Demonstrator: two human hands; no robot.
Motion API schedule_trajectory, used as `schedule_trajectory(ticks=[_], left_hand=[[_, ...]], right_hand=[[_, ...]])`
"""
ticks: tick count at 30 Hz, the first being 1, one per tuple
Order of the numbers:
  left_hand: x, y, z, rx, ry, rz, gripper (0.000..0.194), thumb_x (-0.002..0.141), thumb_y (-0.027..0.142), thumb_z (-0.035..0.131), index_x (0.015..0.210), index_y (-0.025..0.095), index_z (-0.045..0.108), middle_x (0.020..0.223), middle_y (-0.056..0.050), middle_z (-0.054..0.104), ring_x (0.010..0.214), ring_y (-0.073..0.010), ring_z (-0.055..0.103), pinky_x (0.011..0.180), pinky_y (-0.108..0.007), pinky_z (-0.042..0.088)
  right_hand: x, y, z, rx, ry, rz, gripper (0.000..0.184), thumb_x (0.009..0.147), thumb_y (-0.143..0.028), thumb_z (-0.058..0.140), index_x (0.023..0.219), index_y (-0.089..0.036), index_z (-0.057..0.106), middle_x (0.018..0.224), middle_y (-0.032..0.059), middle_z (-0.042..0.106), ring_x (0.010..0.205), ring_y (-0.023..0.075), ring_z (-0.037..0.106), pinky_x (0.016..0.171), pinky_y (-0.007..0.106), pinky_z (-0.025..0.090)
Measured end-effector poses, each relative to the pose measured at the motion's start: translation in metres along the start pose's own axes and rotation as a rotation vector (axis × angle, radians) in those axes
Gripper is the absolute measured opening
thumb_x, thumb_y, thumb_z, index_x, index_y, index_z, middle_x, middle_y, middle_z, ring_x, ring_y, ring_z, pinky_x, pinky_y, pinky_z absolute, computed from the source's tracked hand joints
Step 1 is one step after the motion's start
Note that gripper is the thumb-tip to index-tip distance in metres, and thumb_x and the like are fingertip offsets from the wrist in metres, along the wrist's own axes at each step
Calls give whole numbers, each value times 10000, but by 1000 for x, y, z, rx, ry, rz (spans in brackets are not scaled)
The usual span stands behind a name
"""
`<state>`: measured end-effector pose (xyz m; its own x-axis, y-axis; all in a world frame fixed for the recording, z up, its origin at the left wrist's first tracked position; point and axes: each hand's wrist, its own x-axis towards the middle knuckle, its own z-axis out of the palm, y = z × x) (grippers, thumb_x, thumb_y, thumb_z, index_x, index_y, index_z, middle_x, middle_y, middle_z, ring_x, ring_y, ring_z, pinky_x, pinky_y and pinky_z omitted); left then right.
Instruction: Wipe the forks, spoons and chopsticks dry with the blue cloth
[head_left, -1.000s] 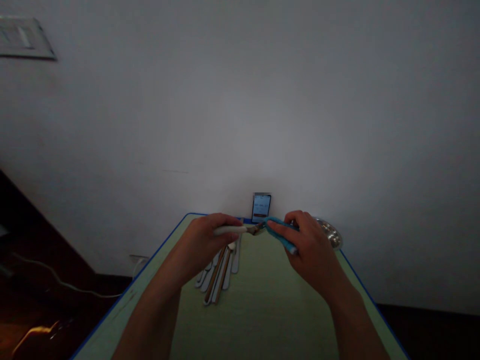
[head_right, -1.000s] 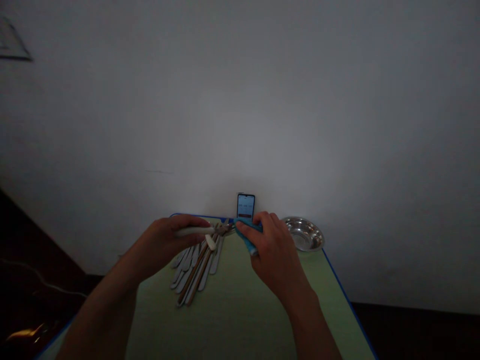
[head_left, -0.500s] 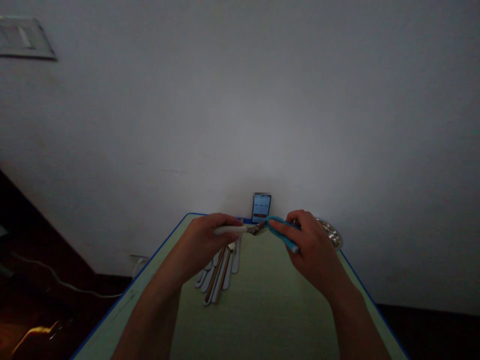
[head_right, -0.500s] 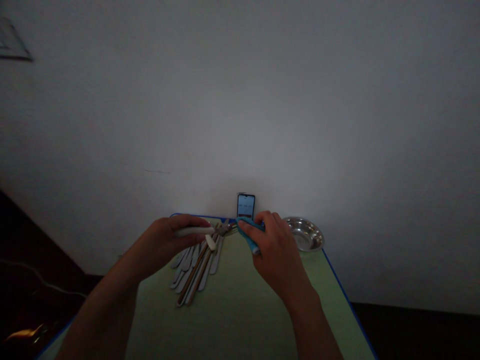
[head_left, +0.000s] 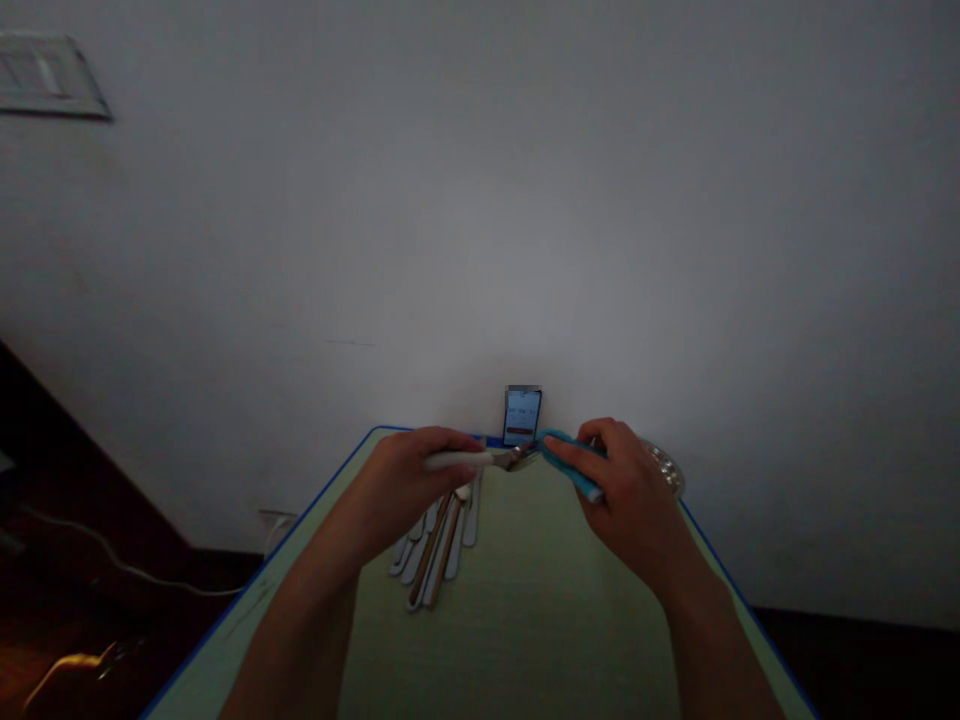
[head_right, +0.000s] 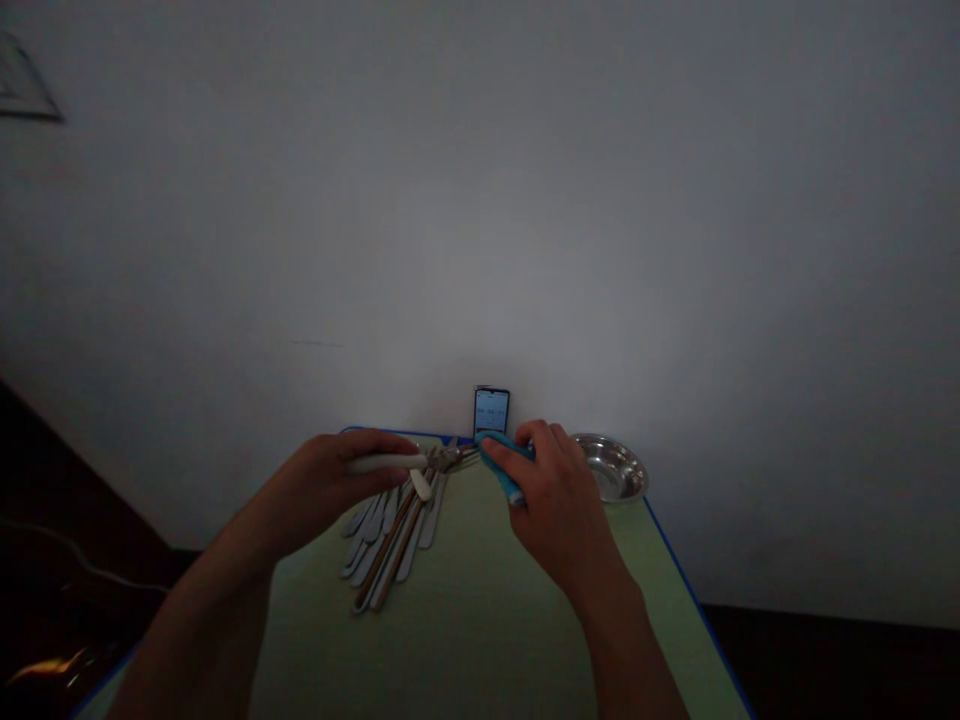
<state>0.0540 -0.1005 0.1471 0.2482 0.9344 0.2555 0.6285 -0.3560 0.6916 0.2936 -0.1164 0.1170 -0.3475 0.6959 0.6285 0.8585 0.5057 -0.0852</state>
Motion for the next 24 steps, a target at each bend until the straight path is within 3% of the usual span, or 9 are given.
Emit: schedule_trajectory(ticks=[8,24], left_hand=[[-1,-3,-3,-52,-17,-6,223,704,303,647,904,228,711,834,1,730,759,-189,652,718,-271,471],[-1,-7,-1,-233,-9,-33,247,693,354,678,908,239,712,825,-4,729,786,-199,643,744,-292,475]], right_hand=[[-2,6,1,-23,62,38,482,737,-59,521,1175,-253,573,980,77,493,861,199,485,712,350,451],[-3,5,1,15,58,55,497,733,-47,515,1185,-246,569,980,77,494,865,199,495,730,363,462]])
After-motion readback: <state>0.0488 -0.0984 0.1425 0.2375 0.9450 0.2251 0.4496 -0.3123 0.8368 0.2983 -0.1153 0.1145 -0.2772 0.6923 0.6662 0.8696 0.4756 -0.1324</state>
